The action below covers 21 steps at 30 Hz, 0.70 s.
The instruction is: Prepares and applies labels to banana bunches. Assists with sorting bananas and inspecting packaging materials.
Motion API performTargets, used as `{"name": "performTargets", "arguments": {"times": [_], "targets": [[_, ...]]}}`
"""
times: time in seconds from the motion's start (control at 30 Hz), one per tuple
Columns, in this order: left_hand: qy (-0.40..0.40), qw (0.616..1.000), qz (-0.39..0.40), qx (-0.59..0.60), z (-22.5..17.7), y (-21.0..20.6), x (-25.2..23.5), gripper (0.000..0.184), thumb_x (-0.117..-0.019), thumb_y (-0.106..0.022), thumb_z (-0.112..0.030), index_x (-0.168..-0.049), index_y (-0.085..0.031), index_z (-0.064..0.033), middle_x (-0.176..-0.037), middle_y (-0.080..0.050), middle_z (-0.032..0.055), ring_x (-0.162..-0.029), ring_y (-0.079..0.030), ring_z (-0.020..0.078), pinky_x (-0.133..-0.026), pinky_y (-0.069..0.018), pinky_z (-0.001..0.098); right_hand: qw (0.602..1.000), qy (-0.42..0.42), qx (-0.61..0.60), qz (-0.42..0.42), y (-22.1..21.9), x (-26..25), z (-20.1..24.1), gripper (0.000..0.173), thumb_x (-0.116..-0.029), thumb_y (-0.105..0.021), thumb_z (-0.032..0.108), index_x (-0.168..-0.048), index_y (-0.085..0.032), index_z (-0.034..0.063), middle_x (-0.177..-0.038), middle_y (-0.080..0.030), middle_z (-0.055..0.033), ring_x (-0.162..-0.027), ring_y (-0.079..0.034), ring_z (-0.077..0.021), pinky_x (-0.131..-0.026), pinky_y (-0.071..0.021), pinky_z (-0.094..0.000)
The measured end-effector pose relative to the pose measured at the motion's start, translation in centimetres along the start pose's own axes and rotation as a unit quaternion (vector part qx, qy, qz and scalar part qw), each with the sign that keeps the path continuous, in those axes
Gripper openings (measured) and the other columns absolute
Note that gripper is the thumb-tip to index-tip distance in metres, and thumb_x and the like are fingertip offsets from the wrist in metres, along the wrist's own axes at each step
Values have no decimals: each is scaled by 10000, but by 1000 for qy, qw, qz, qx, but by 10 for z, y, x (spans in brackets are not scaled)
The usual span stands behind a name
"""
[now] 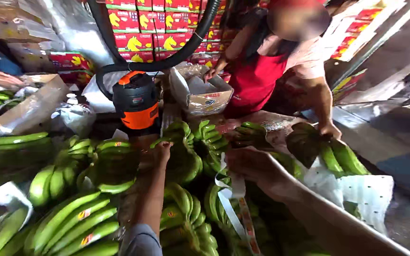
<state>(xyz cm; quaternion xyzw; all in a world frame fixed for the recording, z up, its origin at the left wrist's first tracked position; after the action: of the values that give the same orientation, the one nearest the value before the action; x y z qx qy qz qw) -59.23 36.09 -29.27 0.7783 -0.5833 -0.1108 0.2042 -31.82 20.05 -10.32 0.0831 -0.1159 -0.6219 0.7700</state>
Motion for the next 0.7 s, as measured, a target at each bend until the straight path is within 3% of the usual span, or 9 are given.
{"name": "performTargets", "arguments": {"times": [0.07, 0.2, 0.27, 0.33, 0.37, 0.43, 0.5, 0.57, 0.7], "targets": [[13, 1000, 0, -13, 0, -13, -28, 352, -1005, -651, -240, -1219, -675, 39, -1234, -670, 240, -1197, -627, 370, -1062, -466, 540, 999, -40, -18, -21, -12, -12, -8, 376, -897, -666, -69, -1264, -613, -6, -974, -714, -62, -806, -710, -129, -730, -617, -290], [36, 991, -1, -132, -8, -21, -57, 469, -1026, -606, -305, -1369, -596, 14, -1366, -609, 261, -1301, -569, 414, -1103, -433, 573, 995, -81, -44, -47, -23, -36, -27, 340, -938, -642, -30, -1273, -617, 14, -984, -711, -72, -834, -716, -150, -749, -619, -313], [44, 973, -9, -227, -15, -18, -63, 611, -1016, -618, -336, -1491, -438, 3, -1344, -603, 297, -1259, -592, 458, -1041, -470, 610, 994, -88, -40, -58, -28, -45, -35, 333, -941, -635, -28, -1269, -622, 22, -967, -714, -65, -824, -715, -141, -734, -616, -302], [22, 963, -15, -268, -19, -10, -64, 621, -991, -657, -303, -1497, -419, -34, -1300, -629, 288, -1213, -620, 463, -1000, -484, 631, 994, -83, -22, -66, -34, -50, -43, 319, -947, -627, -22, -1262, -627, 22, -971, -717, -63, -817, -709, -129, -726, -607, -295], [-18, 971, -12, -237, -27, -7, -59, 563, -968, -688, -252, -1445, -488, -28, -1308, -620, 290, -1213, -613, 469, -1004, -475, 643, 994, -81, -13, -70, -36, -53, -46, 321, -954, -624, -16, -1273, -621, 23, -984, -717, -70, -818, -706, -130, -720, -602, -295], [-168, 982, 19, -85, -46, -2, -32, 364, -911, -759, -160, -1200, -672, 43, -1240, -638, 284, -1167, -622, 434, -999, -494, 599, 993, -85, -8, -79, -40, -56, -52, 387, -970, -603, -23, -1353, -591, 31, -1049, -716, -106, -832, -716, -154, -721, -610, -318], [-328, 937, 107, 47, -70, 0, 17, 199, -913, -737, -145, -1042, -750, 6, -1170, -681, 186, -1131, -647, 284, -988, -532, 456, 993, -88, 0, -80, -43, -58, -52, 454, -982, -583, -25, -1430, -544, 46, -1138, -700, -129, -866, -711, -159, -732, -604, -326], [-466, 870, 151, 64, -86, -4, 65, 155, -912, -732, -173, -1009, -802, -74, -1126, -741, 92, -1149, -661, 226, -1053, -491, 442, 993, -85, 21, -75, -47, -58, -49, 454, -985, -582, -17, -1434, -540, 34, -1165, -697, -117, -896, -703, -135, -747, -594, -306], [-622, 780, -4, -60, -87, -16, 108, 42, -867, -742, -115, -871, -784, -109, -952, -756, 68, -948, -726, 259, -1015, -472, 577, 990, -122, 44, -63, -59, -51, -37, 346, -994, -564, -14, -1333, -617, 33, -1110, -674, -43, -927, -629, -56, -788, -524, -239]]}}
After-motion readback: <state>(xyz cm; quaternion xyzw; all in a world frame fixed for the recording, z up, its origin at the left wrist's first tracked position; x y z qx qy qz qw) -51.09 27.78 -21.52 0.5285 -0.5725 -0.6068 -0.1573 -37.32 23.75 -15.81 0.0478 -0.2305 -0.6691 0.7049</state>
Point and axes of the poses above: each hand's wrist, its own x-axis away from the middle knuckle, its own y-axis out of the back of the hand, z = x × y, the point moved 2 cm from there along -x, towards the middle knuckle
